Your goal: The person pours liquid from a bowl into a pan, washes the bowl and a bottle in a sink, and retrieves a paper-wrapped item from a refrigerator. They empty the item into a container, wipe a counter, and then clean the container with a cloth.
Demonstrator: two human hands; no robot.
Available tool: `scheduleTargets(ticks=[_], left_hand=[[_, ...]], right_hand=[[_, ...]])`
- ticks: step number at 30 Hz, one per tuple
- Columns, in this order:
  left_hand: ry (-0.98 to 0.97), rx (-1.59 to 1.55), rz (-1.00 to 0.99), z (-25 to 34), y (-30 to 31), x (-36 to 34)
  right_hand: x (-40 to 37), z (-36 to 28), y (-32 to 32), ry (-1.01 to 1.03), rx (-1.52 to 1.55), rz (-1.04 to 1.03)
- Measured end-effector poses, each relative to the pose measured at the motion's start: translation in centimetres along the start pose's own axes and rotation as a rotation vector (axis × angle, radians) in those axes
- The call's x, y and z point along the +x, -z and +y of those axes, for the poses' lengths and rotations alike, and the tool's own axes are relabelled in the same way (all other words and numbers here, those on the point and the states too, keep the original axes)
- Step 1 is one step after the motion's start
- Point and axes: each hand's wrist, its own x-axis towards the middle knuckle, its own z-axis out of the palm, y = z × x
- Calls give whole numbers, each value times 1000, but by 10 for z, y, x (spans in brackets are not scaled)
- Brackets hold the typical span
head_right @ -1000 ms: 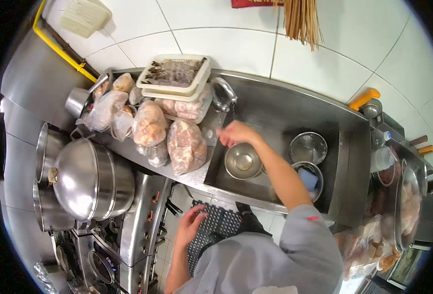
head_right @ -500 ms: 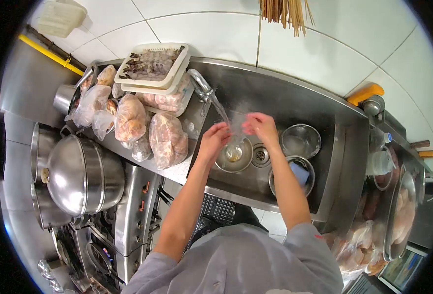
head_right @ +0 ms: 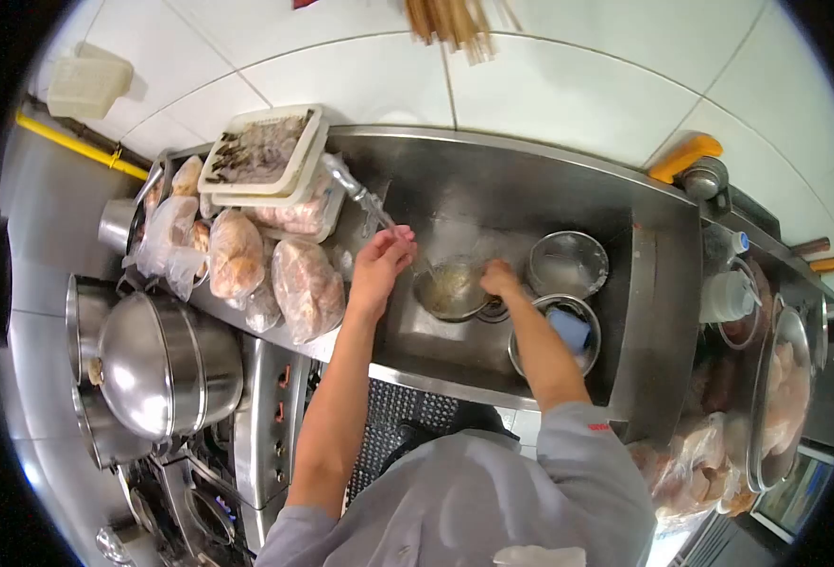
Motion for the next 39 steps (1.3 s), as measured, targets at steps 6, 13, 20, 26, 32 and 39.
scheduleTargets(ticks=[6,13,20,26,32,39], left_hand=[[-6,-46,26,15,-8,-1],[-2,-147,-52,27,-16,-7],[178,-581,367,-15,7,26],[-138,-90,340,6,13,48],[-487,560,286,11,32,49],[-432,361,230,-63,147,-269]], right_hand=[[-47,-137,47,374,-175,188],[-69,-95,48,488,208,714],[-70,-38,34,-148,384,283],[-77,-24,18,-176,892,92],[-18,22,-36,-44,1968,-346],[-112,-93,-51,342,1259,-17]])
